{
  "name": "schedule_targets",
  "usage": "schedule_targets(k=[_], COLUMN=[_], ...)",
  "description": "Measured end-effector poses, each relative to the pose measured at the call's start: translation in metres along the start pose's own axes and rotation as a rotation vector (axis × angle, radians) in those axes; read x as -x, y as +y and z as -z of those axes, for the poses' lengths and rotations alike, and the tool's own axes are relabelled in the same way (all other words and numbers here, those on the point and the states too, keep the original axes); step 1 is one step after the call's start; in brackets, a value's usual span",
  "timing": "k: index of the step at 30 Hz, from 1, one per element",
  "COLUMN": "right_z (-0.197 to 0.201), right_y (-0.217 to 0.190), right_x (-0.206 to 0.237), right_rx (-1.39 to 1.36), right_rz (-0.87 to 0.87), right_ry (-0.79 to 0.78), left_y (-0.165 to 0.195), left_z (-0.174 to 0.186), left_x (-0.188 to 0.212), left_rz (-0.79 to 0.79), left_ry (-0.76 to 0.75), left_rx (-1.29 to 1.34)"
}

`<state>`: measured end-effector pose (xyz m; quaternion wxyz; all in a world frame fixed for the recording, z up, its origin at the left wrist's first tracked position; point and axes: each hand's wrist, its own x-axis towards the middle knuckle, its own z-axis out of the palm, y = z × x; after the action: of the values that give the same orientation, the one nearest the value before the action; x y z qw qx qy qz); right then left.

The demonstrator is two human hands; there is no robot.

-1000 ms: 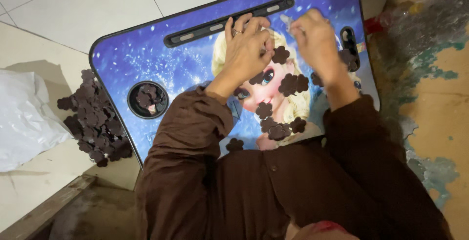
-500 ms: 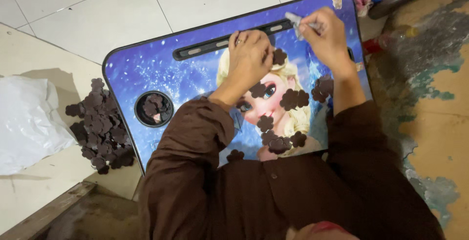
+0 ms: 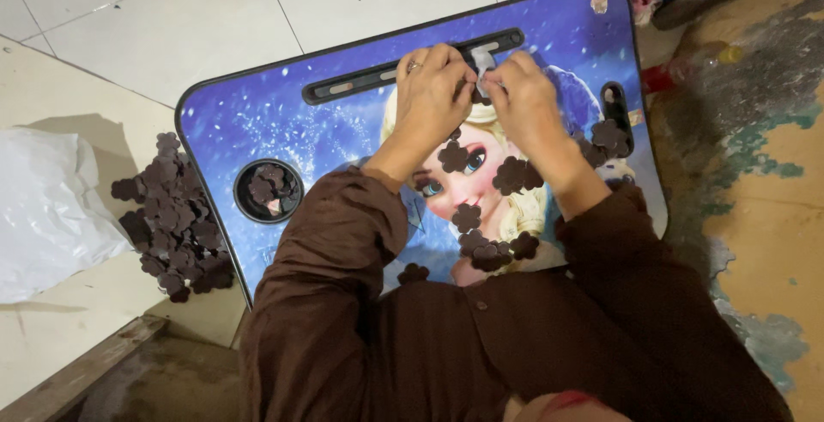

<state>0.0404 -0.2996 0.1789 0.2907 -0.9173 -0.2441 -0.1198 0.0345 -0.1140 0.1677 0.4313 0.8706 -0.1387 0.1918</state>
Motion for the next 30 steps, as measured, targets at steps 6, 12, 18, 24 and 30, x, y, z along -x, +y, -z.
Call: schedule_targets(k=[6,12,18,24,30], right_z=[-0.007,-0.003,-0.005,-0.002,-0.001], right_y=[-0.030,-0.026,-0.034,-0.037,-0.050], right_x=[0.020,0.016,0.023,0.017,0.035], right_rx=[0.187,0.078,0.128,0.084,0.009], right_rz=[-0.018,-0.040,-0.011,-0.014,0.043], right_ry=[-0.060,-0.044,-0.035,0.010,-0.093], left_y=[-0.004,-0.006,-0.003,-0.001,0.005], left_z=[0.005,0.009,0.010,0.010,0.010], left_x=[0.003,0.011,0.013,0.014,0.016], left_rz=[-0.001,-0.019,-0.014,-0.007,0.001], left_ry=[0.016,0.026,0.021,0.026,0.020], left_rx=[-0.014,-0.002,-0.004,-0.021,-0.008])
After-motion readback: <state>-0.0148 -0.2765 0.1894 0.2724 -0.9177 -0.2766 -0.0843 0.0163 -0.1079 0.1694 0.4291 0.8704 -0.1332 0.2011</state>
